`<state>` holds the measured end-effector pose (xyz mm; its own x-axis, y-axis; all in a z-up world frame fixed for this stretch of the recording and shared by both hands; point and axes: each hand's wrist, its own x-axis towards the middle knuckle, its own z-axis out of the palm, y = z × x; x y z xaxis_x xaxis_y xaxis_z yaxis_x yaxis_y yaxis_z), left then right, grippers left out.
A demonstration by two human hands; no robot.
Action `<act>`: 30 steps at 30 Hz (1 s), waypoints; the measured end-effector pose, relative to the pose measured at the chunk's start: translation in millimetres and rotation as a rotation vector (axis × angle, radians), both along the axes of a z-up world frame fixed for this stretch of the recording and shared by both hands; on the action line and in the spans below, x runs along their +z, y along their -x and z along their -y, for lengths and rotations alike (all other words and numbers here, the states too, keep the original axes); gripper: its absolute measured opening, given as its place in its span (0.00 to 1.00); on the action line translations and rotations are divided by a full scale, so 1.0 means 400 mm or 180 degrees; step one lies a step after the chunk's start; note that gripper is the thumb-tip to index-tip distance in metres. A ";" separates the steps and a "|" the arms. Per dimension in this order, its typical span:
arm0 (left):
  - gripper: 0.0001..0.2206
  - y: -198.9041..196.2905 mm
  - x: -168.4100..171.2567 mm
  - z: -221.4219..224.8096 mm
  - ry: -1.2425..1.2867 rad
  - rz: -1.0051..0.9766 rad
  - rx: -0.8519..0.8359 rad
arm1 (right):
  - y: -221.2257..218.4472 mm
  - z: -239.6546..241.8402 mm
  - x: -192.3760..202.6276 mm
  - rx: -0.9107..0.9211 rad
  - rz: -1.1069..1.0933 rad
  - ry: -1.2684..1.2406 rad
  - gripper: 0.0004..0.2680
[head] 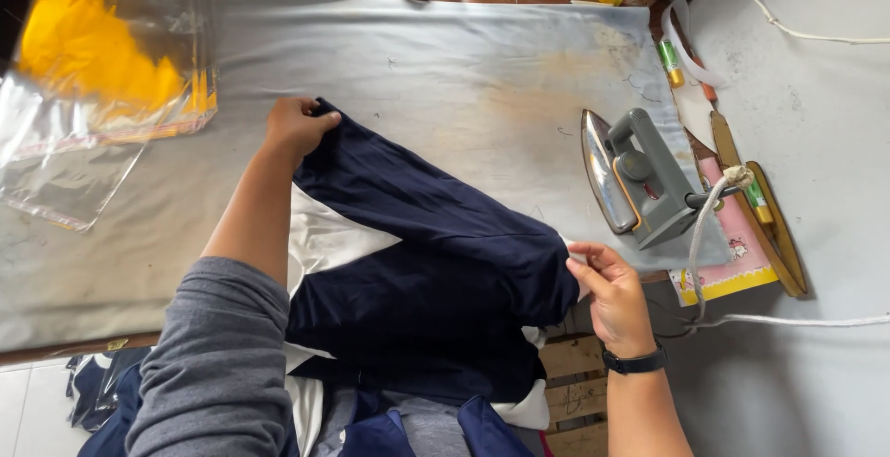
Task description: Ironing a navy and white shirt on an ironing board, including spreading, smoothing, and folding the garment.
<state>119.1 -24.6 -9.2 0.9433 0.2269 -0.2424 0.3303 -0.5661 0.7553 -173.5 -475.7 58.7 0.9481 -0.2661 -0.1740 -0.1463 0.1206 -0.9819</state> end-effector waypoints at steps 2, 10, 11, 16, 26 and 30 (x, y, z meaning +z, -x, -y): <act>0.25 -0.030 -0.010 -0.005 0.0236 0.0147 0.0192 | -0.018 0.000 0.004 0.0005 0.0166 0.0033 0.07; 0.18 0.012 0.116 -0.124 0.2226 0.0936 -0.0493 | -0.109 -0.006 0.000 -0.0050 0.0582 -0.0218 0.13; 0.18 -0.002 0.115 -0.125 0.2220 0.0947 -0.0476 | -0.131 -0.013 0.021 -0.0031 0.0586 -0.0223 0.13; 0.12 -0.048 0.045 -0.086 0.0760 0.0916 -0.0437 | -0.248 0.013 -0.064 -0.0443 0.0194 0.2734 0.07; 0.17 -0.058 -0.003 -0.029 0.0064 0.0783 -0.0204 | -0.310 0.020 -0.125 -0.0011 -0.0400 0.4985 0.13; 0.22 -0.020 0.051 -0.032 -0.0072 0.0684 -0.0402 | -0.337 0.070 0.005 -0.0575 0.0314 0.5884 0.15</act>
